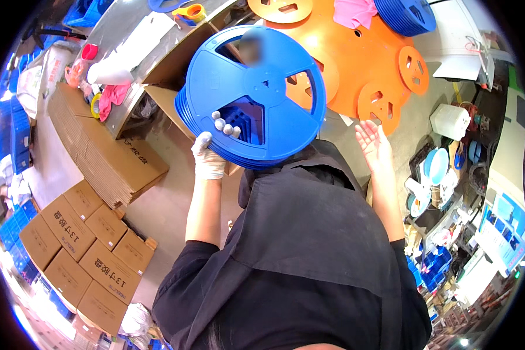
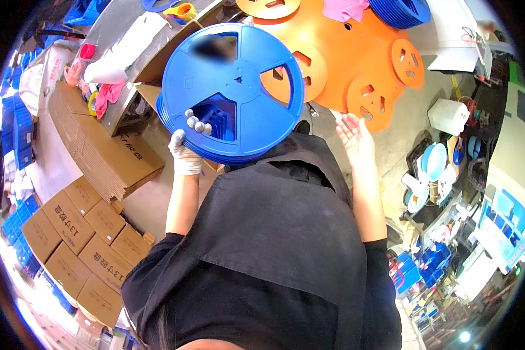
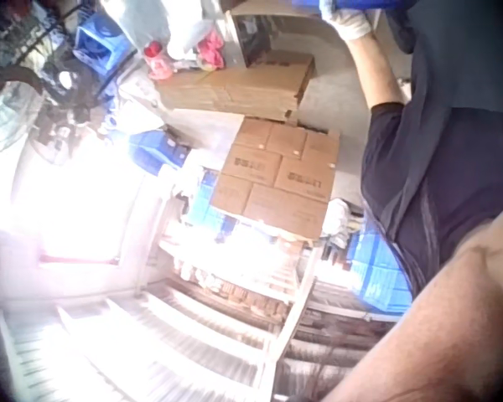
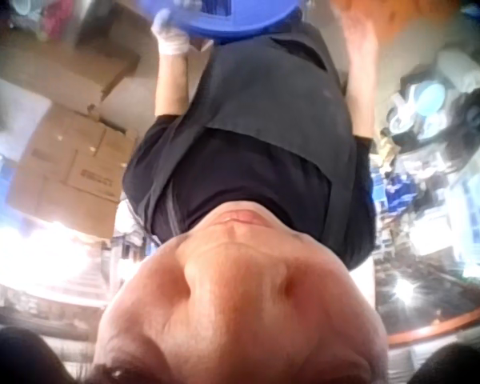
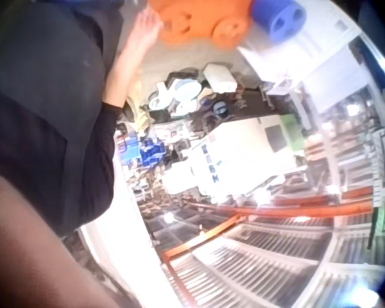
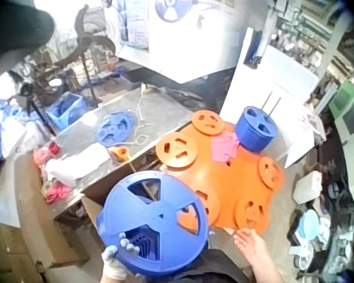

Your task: The person stacks blue plastic reels into a cardboard box, wipes one with a pink cloth, and then seals the box using a tape dispenser. The person then moves the sealed box to a stack of other boxes.

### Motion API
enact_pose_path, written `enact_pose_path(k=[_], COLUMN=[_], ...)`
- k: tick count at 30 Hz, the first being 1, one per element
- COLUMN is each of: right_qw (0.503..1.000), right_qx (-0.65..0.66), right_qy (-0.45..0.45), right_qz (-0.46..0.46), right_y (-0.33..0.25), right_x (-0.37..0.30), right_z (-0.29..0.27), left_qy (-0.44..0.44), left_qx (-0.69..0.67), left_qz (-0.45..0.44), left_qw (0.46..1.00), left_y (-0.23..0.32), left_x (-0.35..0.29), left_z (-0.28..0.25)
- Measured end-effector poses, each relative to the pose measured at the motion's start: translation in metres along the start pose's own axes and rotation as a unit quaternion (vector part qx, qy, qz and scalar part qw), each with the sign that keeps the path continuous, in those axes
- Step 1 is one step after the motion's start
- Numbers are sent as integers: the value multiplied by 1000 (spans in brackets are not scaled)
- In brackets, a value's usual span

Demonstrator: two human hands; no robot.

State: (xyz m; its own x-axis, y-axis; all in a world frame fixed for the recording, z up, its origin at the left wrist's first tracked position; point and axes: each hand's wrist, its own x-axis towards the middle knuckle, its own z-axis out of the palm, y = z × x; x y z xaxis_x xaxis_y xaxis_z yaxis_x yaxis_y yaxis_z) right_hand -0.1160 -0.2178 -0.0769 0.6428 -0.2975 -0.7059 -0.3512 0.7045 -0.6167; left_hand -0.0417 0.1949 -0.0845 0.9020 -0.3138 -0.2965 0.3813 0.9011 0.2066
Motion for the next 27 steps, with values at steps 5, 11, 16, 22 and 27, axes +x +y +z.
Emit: enact_pose_path(k=[5, 11, 16, 22, 27], right_qw=[999, 996, 993, 992, 989], right_qx=[-32, -69, -75, -98, -119], right_qy=[27, 58, 86, 81, 82], right_qz=[1, 6, 11, 11, 12], right_y=[13, 30, 41, 43, 39], right_x=[-2, 1, -2, 1, 2], right_z=[-6, -27, -42, -42, -37], left_qy=[70, 123, 191, 267, 377], left_qx=[53, 172, 235, 259, 263], left_qz=[-16, -61, -76, -4, 120], left_qw=[996, 976, 950, 928, 880], left_y=[19, 55, 96, 128, 125], left_x=[29, 66, 65, 57, 68], left_z=[-6, -55, -93, -145, -157])
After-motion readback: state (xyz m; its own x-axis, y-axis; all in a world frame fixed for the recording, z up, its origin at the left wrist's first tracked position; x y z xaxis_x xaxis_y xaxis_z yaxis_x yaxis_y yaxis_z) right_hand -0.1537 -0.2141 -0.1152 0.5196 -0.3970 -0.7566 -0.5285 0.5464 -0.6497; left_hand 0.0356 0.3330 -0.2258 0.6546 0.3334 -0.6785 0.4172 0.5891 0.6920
